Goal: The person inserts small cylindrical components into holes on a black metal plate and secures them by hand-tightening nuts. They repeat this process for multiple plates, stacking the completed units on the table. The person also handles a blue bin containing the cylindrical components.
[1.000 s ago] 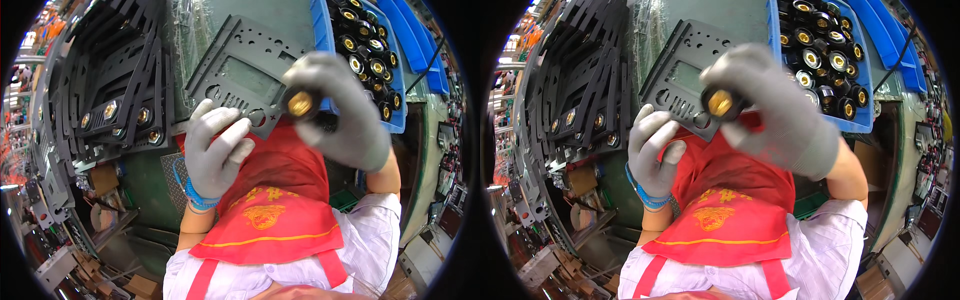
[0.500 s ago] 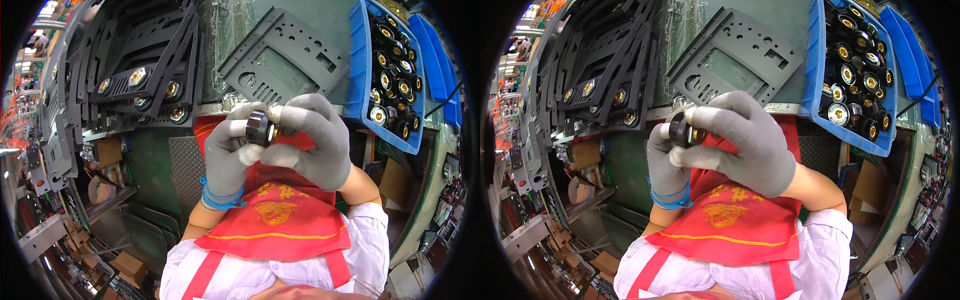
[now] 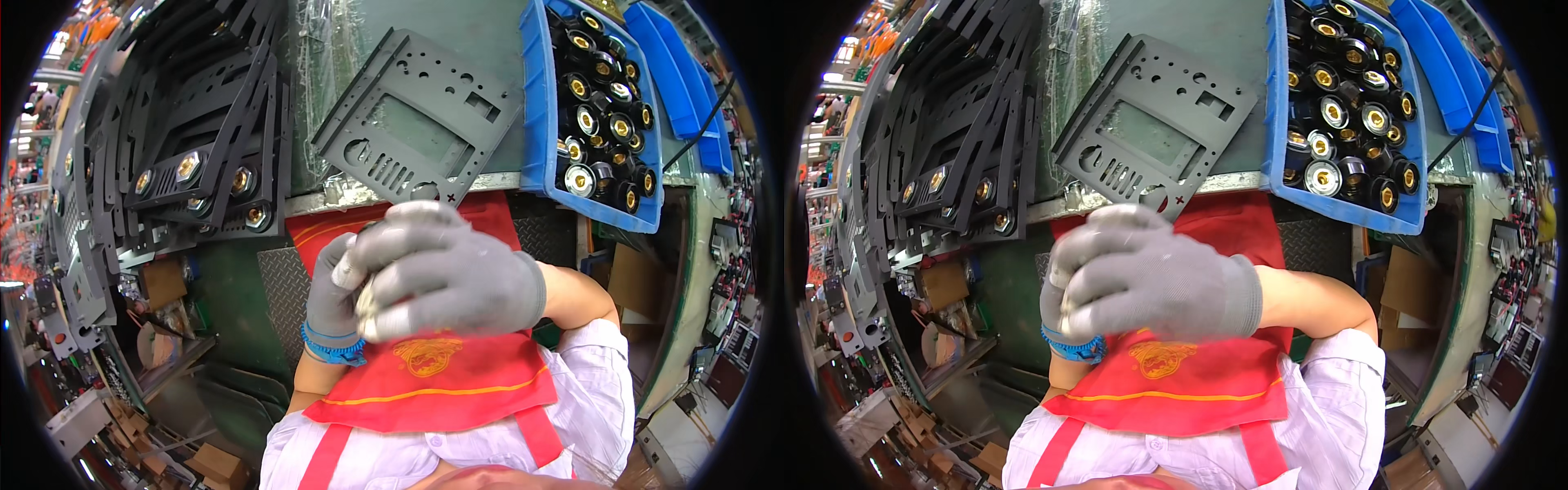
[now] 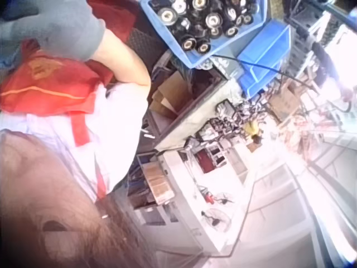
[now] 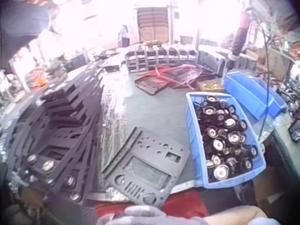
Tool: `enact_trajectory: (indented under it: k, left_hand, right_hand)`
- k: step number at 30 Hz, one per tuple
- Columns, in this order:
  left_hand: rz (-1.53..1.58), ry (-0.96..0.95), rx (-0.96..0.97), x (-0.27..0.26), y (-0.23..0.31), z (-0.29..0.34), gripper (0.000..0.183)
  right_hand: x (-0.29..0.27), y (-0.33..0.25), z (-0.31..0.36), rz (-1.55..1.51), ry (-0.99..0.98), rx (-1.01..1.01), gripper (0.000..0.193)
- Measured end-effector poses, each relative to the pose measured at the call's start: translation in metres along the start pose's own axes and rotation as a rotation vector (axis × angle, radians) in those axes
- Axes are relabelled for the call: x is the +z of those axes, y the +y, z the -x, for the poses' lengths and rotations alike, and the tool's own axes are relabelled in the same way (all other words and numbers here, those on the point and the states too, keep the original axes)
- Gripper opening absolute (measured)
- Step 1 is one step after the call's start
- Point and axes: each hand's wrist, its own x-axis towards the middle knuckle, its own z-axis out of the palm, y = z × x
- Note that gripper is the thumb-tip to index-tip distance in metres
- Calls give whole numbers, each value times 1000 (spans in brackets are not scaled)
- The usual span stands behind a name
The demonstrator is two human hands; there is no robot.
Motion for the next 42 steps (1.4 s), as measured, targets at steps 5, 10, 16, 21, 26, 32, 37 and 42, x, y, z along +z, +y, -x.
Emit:
enact_trajectory:
  k: [5, 10, 16, 21, 26, 32, 37, 42]
  left_hand:
    - [-59, -165, -157, -30, -5, -5, 43]
    - [241, -438, 40, -50, 3, -9, 61]
    - [149, -213, 34, -42, -2, -6, 57]
    - [228, -198, -66, -36, -4, -10, 59]
    - [173, -166, -69, -44, -13, -6, 61]
    - [172, -174, -165, -85, -45, -24, 43]
    - [251, -258, -272, -76, -70, -49, 49]
    - [366, -180, -298, -66, -78, -43, 47]
  right_hand:
    - [10, 5, -4, -177, 85, -71, 27]
    - [-28, 30, 8, 332, 520, 366, 18]
    - [11, 15, -5, 253, 212, 192, 33]
    - [19, 19, 1, 372, 212, 232, 28]
    - [30, 21, 12, 411, 204, 189, 43]
    - [-9, 57, 28, 552, 410, 471, 25]
    - [-8, 70, 28, 667, 389, 460, 19]
    - [2, 55, 30, 445, 246, 502, 25]
